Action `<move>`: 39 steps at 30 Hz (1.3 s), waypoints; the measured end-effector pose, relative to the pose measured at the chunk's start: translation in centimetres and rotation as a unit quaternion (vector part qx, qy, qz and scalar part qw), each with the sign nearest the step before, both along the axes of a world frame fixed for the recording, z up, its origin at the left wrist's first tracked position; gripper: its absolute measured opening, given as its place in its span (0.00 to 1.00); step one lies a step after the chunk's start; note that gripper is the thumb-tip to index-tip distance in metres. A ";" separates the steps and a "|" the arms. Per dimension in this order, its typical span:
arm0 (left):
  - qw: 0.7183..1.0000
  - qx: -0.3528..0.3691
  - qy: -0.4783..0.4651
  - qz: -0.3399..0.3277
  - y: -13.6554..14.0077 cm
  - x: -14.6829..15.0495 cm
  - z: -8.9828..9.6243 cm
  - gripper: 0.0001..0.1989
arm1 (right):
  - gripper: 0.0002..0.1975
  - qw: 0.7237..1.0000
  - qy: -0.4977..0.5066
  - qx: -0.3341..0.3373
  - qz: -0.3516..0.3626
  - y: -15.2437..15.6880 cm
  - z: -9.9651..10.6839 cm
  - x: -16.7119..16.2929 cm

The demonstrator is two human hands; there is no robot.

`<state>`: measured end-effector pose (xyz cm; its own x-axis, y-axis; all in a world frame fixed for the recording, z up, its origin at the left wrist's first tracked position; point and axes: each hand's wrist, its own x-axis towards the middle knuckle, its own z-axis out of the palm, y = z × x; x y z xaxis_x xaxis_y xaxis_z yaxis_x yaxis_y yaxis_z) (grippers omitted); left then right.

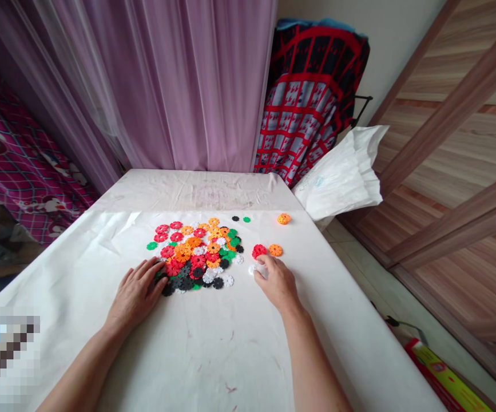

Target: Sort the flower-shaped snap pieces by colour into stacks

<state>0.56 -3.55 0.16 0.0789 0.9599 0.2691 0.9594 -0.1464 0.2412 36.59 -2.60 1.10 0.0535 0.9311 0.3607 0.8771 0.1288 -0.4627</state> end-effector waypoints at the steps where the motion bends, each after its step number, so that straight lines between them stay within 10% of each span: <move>1: 1.000 0.001 -0.001 0.000 0.0 0.0 0.0 0.23 | 0.12 1.000 -0.003 -0.001 0.006 0.0 0.0 -0.1; 27: 1.000 -0.015 -0.007 0.002 -0.1 0.2 0.5 0.23 | 0.09 0.995 -0.053 0.028 0.078 -0.3 0.9 -2.7; 39: 1.000 -0.022 -0.001 0.001 -0.2 0.2 0.6 0.23 | 0.13 0.988 -0.077 -0.067 0.116 -0.9 1.4 -6.4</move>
<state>0.78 -3.71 0.75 0.0774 0.9708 0.2272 0.9591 -0.1347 0.2488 30.16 -3.47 2.50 -0.2134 0.9515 0.2214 0.8923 0.2822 -0.3524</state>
